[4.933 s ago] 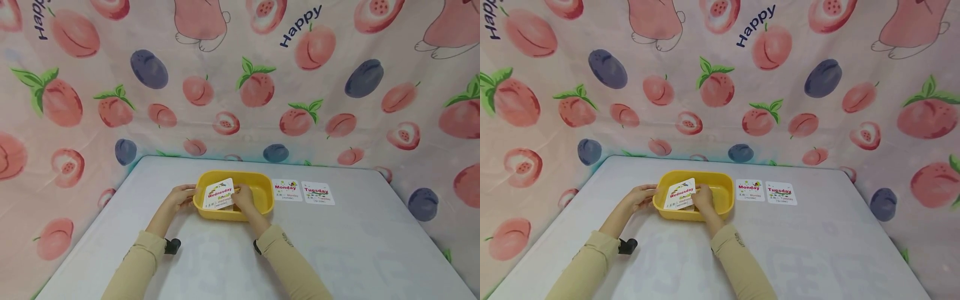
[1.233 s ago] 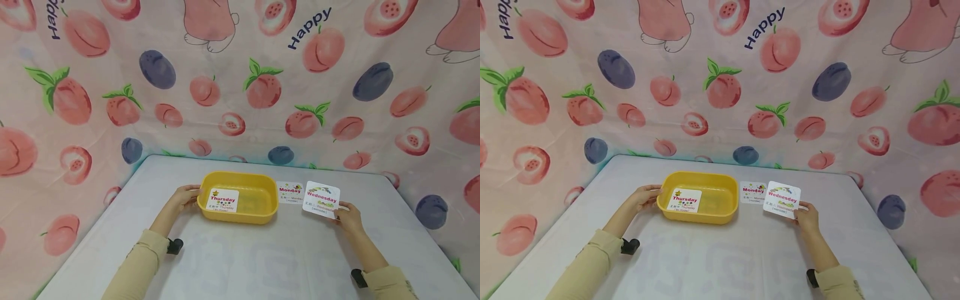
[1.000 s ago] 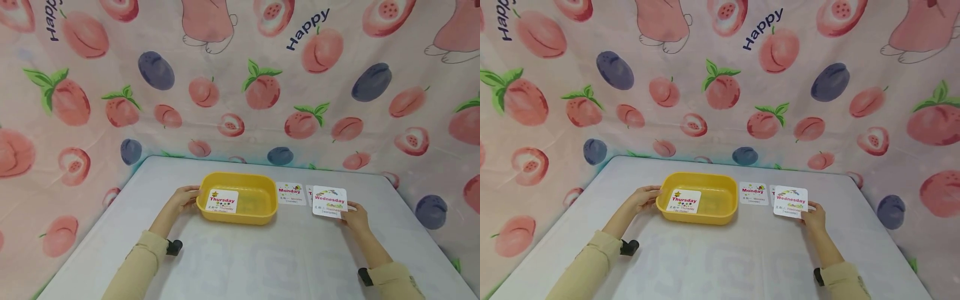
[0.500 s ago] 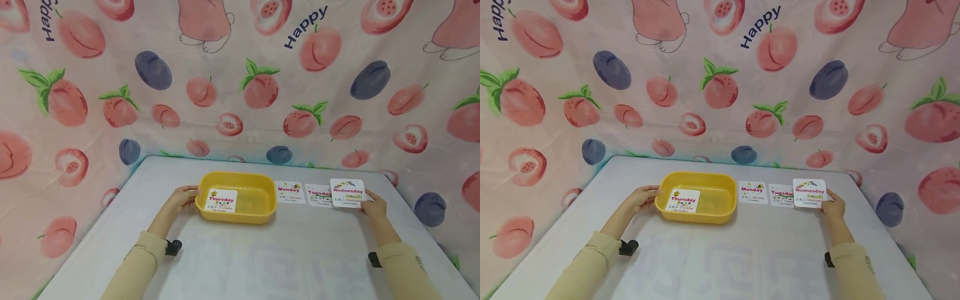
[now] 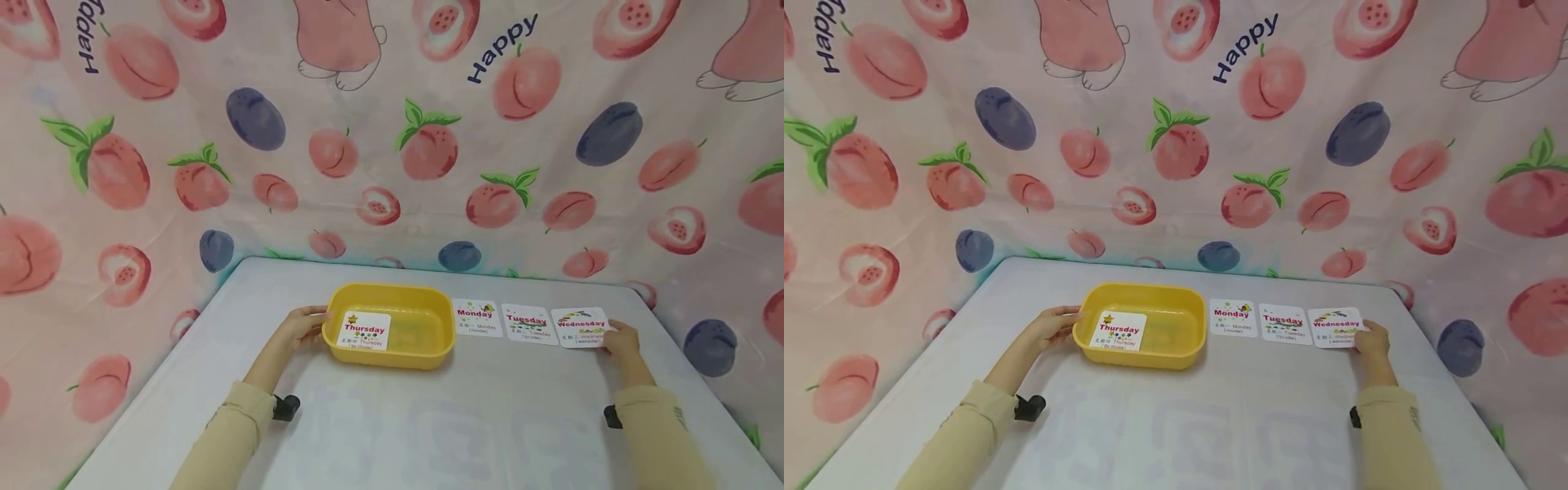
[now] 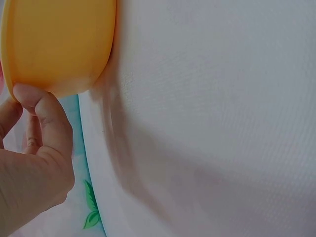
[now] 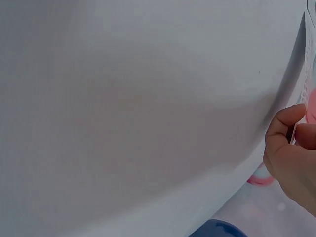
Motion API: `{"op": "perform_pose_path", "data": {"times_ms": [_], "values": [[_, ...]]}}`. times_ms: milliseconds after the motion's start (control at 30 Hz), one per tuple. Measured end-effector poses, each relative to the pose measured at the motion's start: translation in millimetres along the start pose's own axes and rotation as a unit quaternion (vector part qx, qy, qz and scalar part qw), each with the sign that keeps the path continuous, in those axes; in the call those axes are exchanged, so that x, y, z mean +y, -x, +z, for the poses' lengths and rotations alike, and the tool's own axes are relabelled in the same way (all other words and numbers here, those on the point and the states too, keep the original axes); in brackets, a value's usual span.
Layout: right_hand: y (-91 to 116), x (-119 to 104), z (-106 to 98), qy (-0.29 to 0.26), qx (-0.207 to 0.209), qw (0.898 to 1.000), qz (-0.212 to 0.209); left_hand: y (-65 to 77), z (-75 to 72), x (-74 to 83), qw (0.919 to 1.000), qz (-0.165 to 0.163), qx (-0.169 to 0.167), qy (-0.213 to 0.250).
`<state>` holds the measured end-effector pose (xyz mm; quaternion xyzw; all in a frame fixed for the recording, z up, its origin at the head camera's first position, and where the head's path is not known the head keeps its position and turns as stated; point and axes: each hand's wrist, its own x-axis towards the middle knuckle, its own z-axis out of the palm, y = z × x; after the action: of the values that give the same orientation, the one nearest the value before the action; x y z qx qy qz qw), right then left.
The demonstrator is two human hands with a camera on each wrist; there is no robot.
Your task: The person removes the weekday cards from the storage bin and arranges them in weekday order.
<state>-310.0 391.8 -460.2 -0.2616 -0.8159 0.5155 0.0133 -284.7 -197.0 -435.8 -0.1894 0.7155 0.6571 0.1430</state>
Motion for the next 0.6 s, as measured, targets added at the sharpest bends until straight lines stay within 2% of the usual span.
{"op": "perform_pose_path", "data": {"times_ms": [267, 367, 467, 600], "values": [[7, -2, 9, 0.053, 0.028, 0.998, 0.018, -1.0, 0.5, -1.8, 0.9999, 0.007, -0.004, 0.015], [8, -1, 12, 0.082, 0.031, 0.996, 0.011, -0.9, 0.1, -2.1, 0.9998, 0.010, -0.006, 0.014], [9, -1, 16, 0.123, 0.044, 0.991, 0.008, -1.7, -0.4, -2.8, 0.9999, 0.010, -0.006, 0.012], [15, -3, 20, 0.189, 0.060, 0.980, 0.004, -2.2, -0.4, -3.3, 0.9999, 0.004, -0.004, 0.011]]}}
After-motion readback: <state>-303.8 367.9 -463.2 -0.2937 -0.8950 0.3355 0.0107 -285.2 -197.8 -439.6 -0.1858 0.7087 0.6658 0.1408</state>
